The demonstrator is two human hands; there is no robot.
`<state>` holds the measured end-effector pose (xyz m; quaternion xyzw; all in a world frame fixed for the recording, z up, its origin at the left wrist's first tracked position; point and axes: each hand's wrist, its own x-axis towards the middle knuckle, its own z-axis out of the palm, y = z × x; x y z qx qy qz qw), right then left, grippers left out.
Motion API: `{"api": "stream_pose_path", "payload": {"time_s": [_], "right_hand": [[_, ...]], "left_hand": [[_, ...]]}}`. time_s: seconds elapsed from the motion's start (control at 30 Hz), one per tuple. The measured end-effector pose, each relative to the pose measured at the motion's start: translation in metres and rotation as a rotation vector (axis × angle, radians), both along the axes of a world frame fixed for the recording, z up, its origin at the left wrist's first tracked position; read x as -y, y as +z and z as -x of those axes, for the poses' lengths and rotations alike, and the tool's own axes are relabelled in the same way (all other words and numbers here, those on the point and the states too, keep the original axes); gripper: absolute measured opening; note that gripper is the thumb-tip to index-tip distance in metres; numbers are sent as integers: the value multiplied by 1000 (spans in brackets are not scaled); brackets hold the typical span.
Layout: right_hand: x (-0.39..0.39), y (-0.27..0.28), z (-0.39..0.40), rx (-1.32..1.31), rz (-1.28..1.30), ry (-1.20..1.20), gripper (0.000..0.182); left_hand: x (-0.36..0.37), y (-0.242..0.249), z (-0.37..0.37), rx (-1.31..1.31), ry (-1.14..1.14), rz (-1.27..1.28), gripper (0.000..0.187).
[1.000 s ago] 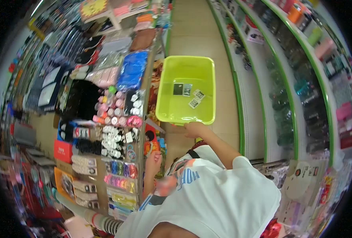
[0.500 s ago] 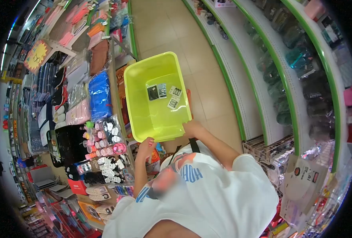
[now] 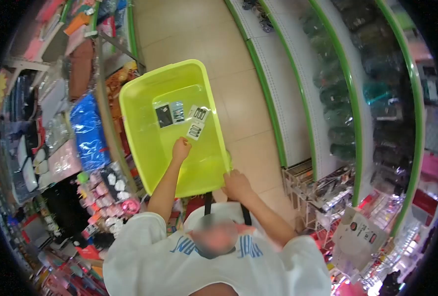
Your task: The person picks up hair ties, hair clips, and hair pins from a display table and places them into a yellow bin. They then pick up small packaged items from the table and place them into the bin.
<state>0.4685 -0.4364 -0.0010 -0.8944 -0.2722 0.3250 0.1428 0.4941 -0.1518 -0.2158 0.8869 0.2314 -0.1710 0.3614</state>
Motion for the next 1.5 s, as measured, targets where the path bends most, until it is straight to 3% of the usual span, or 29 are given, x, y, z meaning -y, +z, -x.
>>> {"api": "stream_pose_path", "payload": {"time_s": [0.1,0.27,0.4,0.47,0.53,0.63,0.73,0.87,0.93,1.0,1.07,1.2,1.27,1.37,1.5], "right_hand": [[-32,27,-25,-145,243,4,38],[-104,14,-74,-164,-163,-172,37],[-177,-81,-127,-281,-181,-361,28],[-200,-160,-152,-154,-260,-379,30],[-209,-266,-172,181,-154,-312,42],[-220,-290,-194,259,-29,-293,63],[-236,-314,-196,335,66,-299,73],[-232,-305,-197,238,180,-467,74],[-224,-305,-193,222,233,-419,56],[-210,-317,-178,44,177,-401,33],[-203,-299,-158,-247,91,-359,25],[-198,-234,-91,-45,-29,-433,22],[-189,-184,-67,-94,-145,-411,23],[-162,-115,-31,-160,-409,-316,26],[-104,-25,-3,-429,-632,-137,29]], "left_hand": [[12,-51,-45,54,98,-187,58],[20,-97,-65,-29,126,-391,72],[16,-119,-39,-86,190,-227,72],[17,-162,-9,13,187,-254,73],[9,-160,12,-16,319,38,62],[-2,-124,34,-77,466,234,40],[-11,-109,44,-144,486,189,28],[-14,-90,42,-156,517,213,24],[-15,-93,39,-141,517,232,25],[-16,-90,35,-106,515,236,25],[-19,-78,32,-56,506,225,26],[-31,-40,41,-71,303,149,26],[-31,-25,50,-45,235,117,29],[-30,55,64,61,277,158,31],[-24,120,117,400,528,322,33]]}}
